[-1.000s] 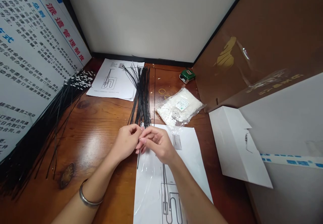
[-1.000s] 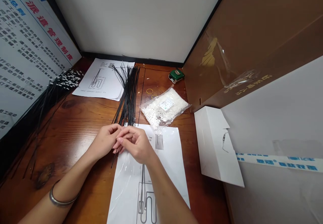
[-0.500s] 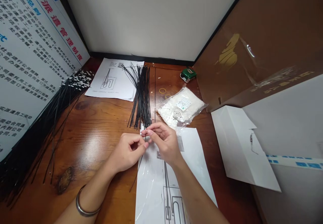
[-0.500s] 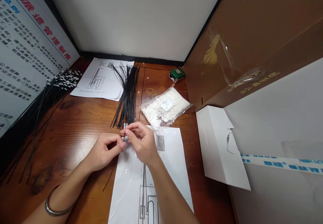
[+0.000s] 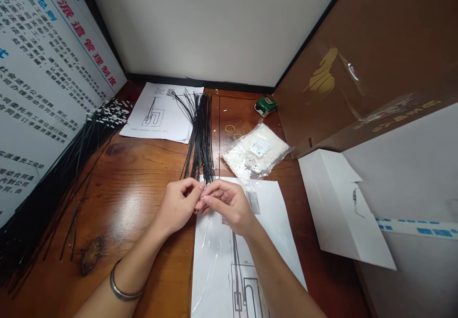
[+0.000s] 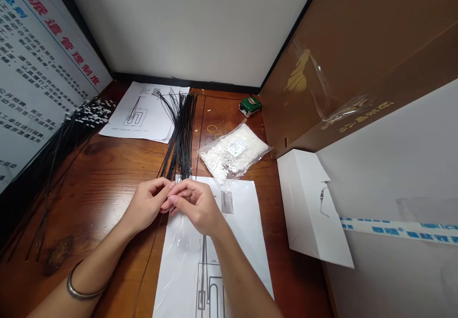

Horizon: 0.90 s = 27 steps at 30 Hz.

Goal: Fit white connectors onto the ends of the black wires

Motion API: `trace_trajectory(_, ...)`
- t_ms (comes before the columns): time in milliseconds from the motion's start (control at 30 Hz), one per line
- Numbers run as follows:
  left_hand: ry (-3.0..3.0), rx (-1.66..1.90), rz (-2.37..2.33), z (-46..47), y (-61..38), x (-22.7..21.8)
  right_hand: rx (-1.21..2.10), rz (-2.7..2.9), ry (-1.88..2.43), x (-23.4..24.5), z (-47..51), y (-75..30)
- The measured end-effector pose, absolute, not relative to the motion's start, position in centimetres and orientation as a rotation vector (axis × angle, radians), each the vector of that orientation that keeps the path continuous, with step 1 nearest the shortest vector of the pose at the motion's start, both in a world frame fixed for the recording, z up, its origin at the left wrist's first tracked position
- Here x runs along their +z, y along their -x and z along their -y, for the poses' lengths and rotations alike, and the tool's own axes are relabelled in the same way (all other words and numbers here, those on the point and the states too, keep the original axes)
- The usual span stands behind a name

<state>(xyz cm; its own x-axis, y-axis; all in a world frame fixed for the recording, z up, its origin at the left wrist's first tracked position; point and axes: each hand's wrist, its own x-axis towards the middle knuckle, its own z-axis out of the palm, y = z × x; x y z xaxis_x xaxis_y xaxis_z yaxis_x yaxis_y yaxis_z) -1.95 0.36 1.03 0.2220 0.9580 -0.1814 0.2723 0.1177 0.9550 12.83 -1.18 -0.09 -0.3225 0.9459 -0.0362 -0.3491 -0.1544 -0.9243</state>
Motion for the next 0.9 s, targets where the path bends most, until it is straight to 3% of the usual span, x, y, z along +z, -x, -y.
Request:
trace_trajectory(167,-1.369,0.774,-1.249,-0.2,2.2,1.3,1.699,1.076,0.76,-0.1,1.0,-13.1)
trace_trajectory(400,-1.559,0.888,-1.108,0.2,2.6,1.3,1.301,1.014,0.966,-0.3,0.6,-13.3)
trace_trajectory(600,-1.637,0.905,-1.055,0.4,2.7,1.0,1.378,1.11,0.896,-0.5,0.8,-13.0)
trace_trajectory(900,-1.382,0.944,-1.338,-0.7,2.1,0.8,1.411,1.155,0.886,-0.3,1.1,-12.9)
